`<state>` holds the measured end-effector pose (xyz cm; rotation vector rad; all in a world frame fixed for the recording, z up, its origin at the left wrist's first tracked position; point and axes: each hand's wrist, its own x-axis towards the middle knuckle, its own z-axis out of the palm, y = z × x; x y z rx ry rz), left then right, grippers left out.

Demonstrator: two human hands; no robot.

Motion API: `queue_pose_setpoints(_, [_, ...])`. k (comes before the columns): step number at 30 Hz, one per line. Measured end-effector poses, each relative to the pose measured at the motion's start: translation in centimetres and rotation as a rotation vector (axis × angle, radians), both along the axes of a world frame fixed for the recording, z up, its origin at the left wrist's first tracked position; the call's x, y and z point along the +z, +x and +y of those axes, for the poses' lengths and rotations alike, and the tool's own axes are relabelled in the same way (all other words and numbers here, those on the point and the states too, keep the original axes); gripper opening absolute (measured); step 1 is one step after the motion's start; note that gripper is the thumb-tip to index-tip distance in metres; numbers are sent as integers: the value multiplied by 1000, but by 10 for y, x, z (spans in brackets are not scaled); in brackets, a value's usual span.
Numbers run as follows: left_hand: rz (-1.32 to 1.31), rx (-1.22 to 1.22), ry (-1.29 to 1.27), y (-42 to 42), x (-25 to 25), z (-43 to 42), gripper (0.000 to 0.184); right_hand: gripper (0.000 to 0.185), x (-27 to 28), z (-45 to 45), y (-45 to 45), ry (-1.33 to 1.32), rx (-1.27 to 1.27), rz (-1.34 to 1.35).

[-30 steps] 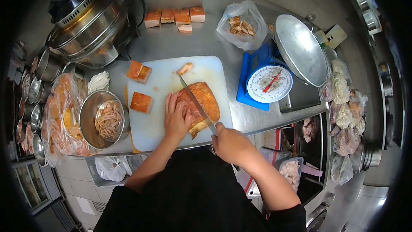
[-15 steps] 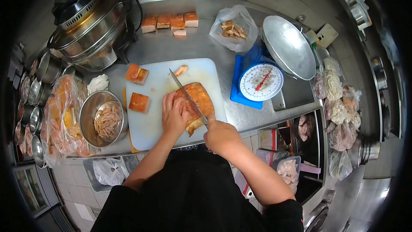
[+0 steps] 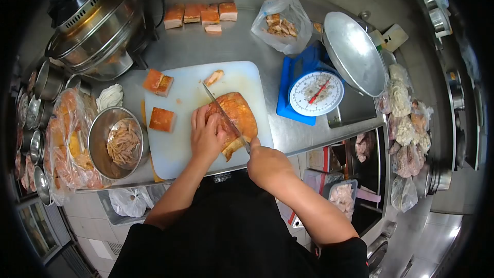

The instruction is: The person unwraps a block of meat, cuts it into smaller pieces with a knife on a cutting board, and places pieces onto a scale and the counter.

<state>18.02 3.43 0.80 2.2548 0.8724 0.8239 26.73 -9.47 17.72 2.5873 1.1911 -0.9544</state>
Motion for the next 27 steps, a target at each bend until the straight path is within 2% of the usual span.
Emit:
queue_pose_setpoints(4, [38, -30, -25, -3, 2, 2, 39, 34, -8, -1, 3, -9, 9, -5])
queue_pose_setpoints(8, [63, -64, -47, -6, 5, 2, 41, 38, -69, -3, 4, 68, -71, -41])
queue_pose_setpoints(11, [57, -14, 20, -4, 0, -1, 40, 41, -61, 2, 1, 100, -87, -35])
queue_pose_setpoints(14, [20, 6, 60, -3, 3, -1, 36, 40, -31, 6, 4, 111, 15, -19])
queue_pose_setpoints(16, [26, -5, 27, -4, 3, -1, 36, 36, 3, -1, 3, 41, 87, -24])
queue_pose_setpoints(18, [24, -18, -20, 1, 4, -1, 37, 37, 22, -13, 7, -29, 45, 6])
queue_pose_setpoints(19, [25, -32, -20, -1, 3, 0, 37, 38, 22, -15, 6, -90, 20, 44])
queue_pose_setpoints(22, [48, -39, -2, -10, 0, -1, 36, 37, -74, -20, -6, -6, -77, -6])
queue_pose_setpoints(23, [35, -27, 30, -4, 2, 2, 35, 35, -88, -16, -2, 53, -103, -52])
queue_pose_setpoints(25, [44, -51, 12, -10, 1, -2, 35, 35, -74, -18, -5, 66, -146, -38])
queue_pose_setpoints(27, [28, -45, -1, 0, 6, 5, 35, 37, -38, -7, 2, -14, -54, -16])
